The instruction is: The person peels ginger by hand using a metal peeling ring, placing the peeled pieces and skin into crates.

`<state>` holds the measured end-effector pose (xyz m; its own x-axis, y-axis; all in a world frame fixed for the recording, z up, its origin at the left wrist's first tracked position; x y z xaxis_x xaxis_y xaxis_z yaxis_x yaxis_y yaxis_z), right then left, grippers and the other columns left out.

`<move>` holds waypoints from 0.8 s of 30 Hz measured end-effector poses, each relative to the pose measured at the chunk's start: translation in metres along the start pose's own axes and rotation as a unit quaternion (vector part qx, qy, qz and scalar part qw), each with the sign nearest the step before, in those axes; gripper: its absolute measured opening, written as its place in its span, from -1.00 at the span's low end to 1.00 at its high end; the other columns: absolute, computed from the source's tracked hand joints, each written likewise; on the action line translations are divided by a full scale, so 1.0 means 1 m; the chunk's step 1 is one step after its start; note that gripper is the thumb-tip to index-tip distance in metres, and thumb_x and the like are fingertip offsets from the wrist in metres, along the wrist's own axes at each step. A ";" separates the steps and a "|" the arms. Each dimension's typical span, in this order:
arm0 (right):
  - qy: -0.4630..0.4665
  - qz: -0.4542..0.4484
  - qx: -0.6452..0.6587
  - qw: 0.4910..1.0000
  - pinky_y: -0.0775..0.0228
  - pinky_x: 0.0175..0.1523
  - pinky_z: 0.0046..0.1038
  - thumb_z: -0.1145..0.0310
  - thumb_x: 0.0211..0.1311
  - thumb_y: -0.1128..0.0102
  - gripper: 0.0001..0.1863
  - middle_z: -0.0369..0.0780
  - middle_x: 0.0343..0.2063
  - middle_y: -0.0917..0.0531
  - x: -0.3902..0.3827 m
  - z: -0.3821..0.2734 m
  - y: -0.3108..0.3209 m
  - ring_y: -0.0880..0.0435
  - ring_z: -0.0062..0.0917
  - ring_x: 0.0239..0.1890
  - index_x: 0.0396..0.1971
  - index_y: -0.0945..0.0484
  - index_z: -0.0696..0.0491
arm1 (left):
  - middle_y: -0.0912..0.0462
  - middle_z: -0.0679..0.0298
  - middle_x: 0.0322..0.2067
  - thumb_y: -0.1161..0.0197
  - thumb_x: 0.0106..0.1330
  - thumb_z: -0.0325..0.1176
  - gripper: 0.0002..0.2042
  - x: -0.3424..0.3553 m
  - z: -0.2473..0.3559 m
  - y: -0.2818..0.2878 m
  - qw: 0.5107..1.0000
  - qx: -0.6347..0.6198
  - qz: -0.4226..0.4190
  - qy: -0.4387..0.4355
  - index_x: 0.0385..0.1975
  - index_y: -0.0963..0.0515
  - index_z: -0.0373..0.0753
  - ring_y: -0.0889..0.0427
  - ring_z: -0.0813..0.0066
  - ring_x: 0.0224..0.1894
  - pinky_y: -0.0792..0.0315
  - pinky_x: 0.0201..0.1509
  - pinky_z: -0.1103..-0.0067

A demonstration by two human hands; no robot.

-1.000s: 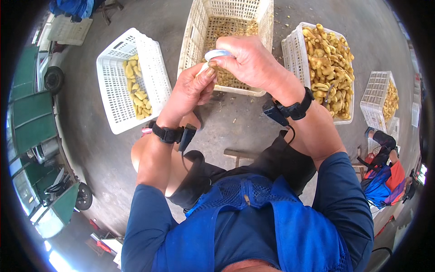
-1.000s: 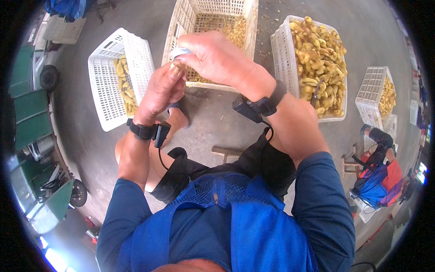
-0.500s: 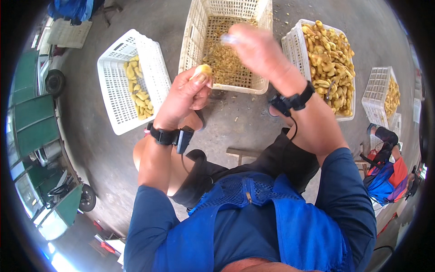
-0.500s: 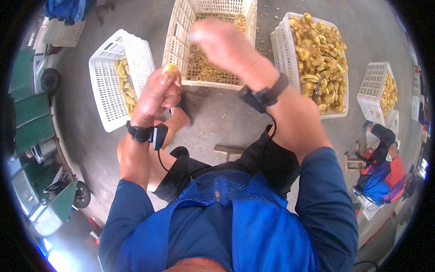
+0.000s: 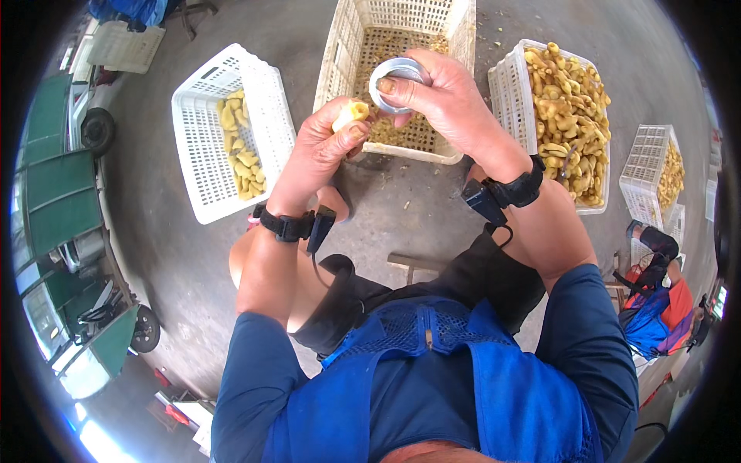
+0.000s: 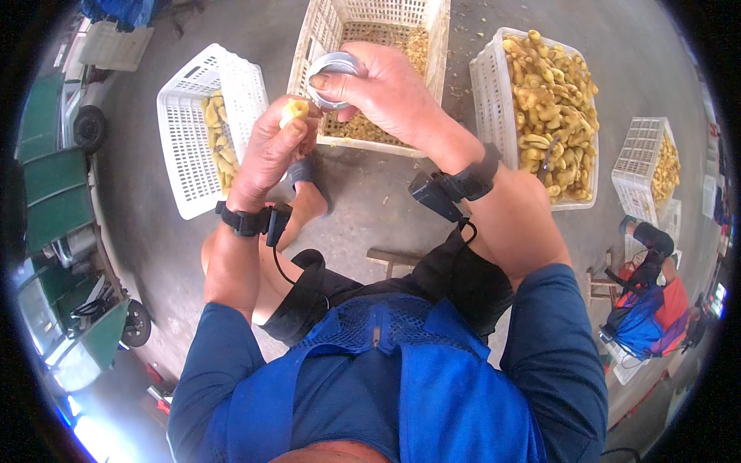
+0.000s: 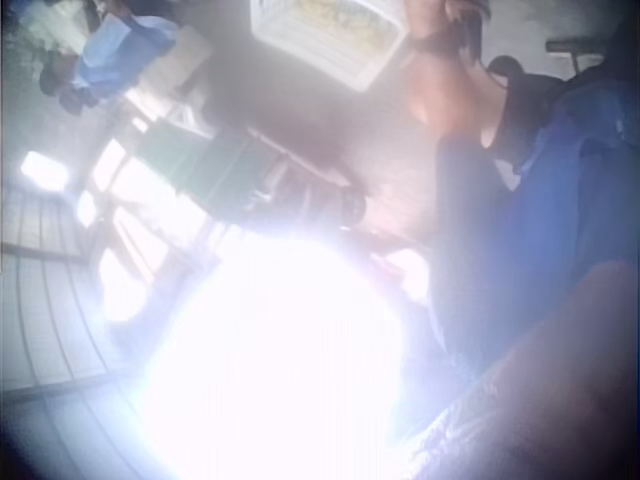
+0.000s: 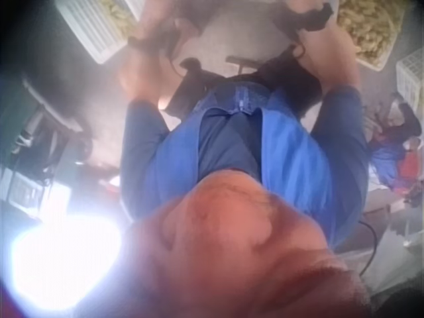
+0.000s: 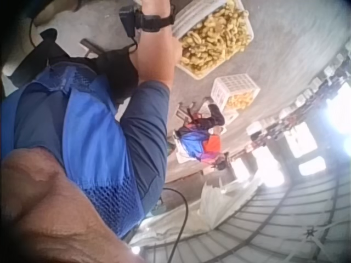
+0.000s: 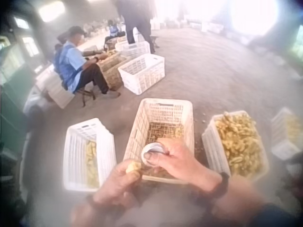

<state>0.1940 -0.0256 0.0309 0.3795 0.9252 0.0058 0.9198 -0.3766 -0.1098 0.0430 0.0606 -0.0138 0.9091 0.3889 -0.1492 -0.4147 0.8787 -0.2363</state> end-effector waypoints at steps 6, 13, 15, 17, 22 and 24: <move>-0.031 -0.022 0.032 0.999 -0.57 -0.30 -0.59 0.26 0.44 -0.39 -0.76 -0.27 -0.36 -0.74 -0.002 0.007 -0.006 -0.70 -0.67 -0.41 -0.18 -0.71 0.15 | -0.46 0.51 -0.39 -0.43 0.38 0.16 -0.48 0.002 0.000 -0.001 0.999 0.033 -0.028 0.010 0.00 -0.60 -0.19 -0.31 0.73 -0.44 -0.21 -0.38 0.69; -0.020 -0.069 -0.008 0.997 -0.57 -0.29 -0.58 0.29 0.46 -0.38 -0.79 -0.27 -0.36 -0.75 -0.003 0.002 -0.009 -0.70 -0.67 -0.40 -0.18 -0.71 0.15 | -0.39 0.55 -0.44 -0.36 0.38 0.29 -0.38 0.001 0.007 -0.006 0.996 0.062 -0.050 0.036 0.03 -0.60 -0.23 -0.23 0.78 -0.51 -0.06 -0.47 0.70; -0.023 -0.076 -0.023 0.997 -0.57 -0.29 -0.59 0.28 0.46 -0.38 -0.78 -0.27 -0.36 -0.75 -0.004 -0.005 -0.011 -0.71 -0.67 -0.40 -0.18 -0.70 0.15 | -0.37 0.57 -0.48 -0.35 0.35 0.34 -0.31 -0.001 0.009 -0.007 0.995 0.070 -0.052 0.044 0.03 -0.62 -0.28 -0.22 0.78 -0.52 -0.03 -0.48 0.70; -0.026 -0.084 -0.038 0.995 -0.57 -0.29 -0.59 0.27 0.47 -0.38 -0.77 -0.27 -0.36 -0.75 -0.004 -0.006 -0.012 -0.71 -0.67 -0.39 -0.18 -0.70 0.16 | -0.38 0.57 -0.49 -0.36 0.34 0.34 -0.30 -0.002 0.009 -0.006 0.995 0.067 -0.055 0.054 0.03 -0.63 -0.30 -0.21 0.78 -0.52 -0.03 -0.48 0.70; -0.012 -0.099 -0.028 0.995 -0.59 -0.28 -0.57 0.29 0.46 -0.39 -0.76 -0.28 -0.39 -0.73 -0.007 -0.009 -0.019 -0.72 -0.69 -0.36 -0.21 -0.67 0.19 | -0.44 0.53 -0.52 -0.39 0.39 0.20 -0.44 -0.007 0.012 -0.013 0.993 0.036 -0.088 0.075 -0.04 -0.72 -0.27 -0.26 0.77 -0.50 -0.09 -0.44 0.71; 0.000 -0.092 -0.040 0.995 -0.59 -0.28 -0.56 0.30 0.45 -0.40 -0.77 -0.29 -0.42 -0.72 -0.007 -0.009 -0.020 -0.72 -0.70 -0.36 -0.23 -0.66 0.19 | -0.51 0.52 -0.49 -0.40 0.37 0.22 -0.41 -0.008 0.018 -0.017 0.994 0.040 -0.085 0.049 0.01 -0.73 -0.28 -0.26 0.78 -0.51 -0.09 -0.45 0.72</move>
<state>0.1736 -0.0250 0.0420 0.2037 0.9789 0.0181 0.9788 -0.2032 -0.0269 0.0435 0.0471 0.0089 0.9557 0.2081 -0.2080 -0.2480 0.9502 -0.1886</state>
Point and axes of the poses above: each hand's wrist, its own x-axis towards the middle knuckle, its own y-axis out of the back of the hand, z = x × y, the point moved 8 cm from there along x, towards the middle knuckle
